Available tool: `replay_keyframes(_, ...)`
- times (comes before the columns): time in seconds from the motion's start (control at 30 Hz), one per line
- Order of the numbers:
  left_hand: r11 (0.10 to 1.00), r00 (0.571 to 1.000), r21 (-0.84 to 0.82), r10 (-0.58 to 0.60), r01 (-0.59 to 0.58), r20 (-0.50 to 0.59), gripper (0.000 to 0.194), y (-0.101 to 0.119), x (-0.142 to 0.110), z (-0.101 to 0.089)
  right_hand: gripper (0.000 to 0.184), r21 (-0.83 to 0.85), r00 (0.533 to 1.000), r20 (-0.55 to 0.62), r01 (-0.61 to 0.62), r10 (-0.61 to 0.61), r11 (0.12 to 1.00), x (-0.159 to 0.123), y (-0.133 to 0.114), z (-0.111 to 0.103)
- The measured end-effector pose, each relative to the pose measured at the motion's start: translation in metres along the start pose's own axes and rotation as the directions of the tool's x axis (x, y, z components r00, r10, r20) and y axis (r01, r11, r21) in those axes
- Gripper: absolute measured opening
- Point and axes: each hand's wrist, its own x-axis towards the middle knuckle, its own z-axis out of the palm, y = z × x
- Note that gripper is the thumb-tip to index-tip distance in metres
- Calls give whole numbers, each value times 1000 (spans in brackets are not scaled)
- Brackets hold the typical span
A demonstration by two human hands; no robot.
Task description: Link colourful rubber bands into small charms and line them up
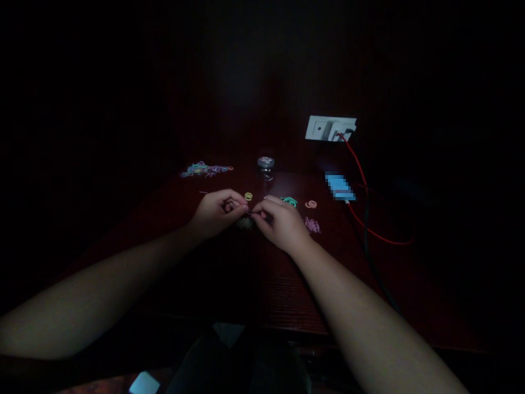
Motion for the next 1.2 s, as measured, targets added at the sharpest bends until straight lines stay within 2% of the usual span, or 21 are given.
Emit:
replay_keyframes(0.23, 997, 995, 42, 57, -60, 86, 16, 1, -1, -5, 9, 7, 999, -41, -12, 12, 1000, -1, 8, -1)
replay_keyframes(0.4, 992, 980, 49, 111, -120, 164, 25, 0, 1, -8, 9, 40, 999, -29, -27, 28, 999, -1, 10, -2)
replay_keyframes(0.53, 981, 969, 90, 153, -173, 195, 23, 0, 1, -6, 9, 72, 999, -24, -26, 28, 997, -1, 10, -2)
replay_keyframes(0.77, 968, 967, 137, 183, -209, 178, 16, 0, 2, 0, 10, 90, 999, -30, -32, 35, 995, -3, 14, -2)
replay_keyframes(0.93, 972, 980, 180, 126, -153, 155, 14, 8, -3, 3, 15, 76, 997, -54, -49, 53, 996, -6, 14, -2)
replay_keyframes(1.03, 967, 981, 194, 139, -164, 133, 13, 13, -5, 5, 17, 95, 994, -77, -71, 78, 993, -9, 13, -2)
replay_keyframes(1.13, 948, 980, 251, 178, -196, 90, 12, 17, -2, 6, 28, 137, 991, -66, -104, 113, 985, -9, 12, -4)
replay_keyframes(1.2, 936, 977, 280, 202, -213, 69, 11, 18, 4, 5, 35, 116, 995, -44, -81, 87, 990, -5, 12, -6)
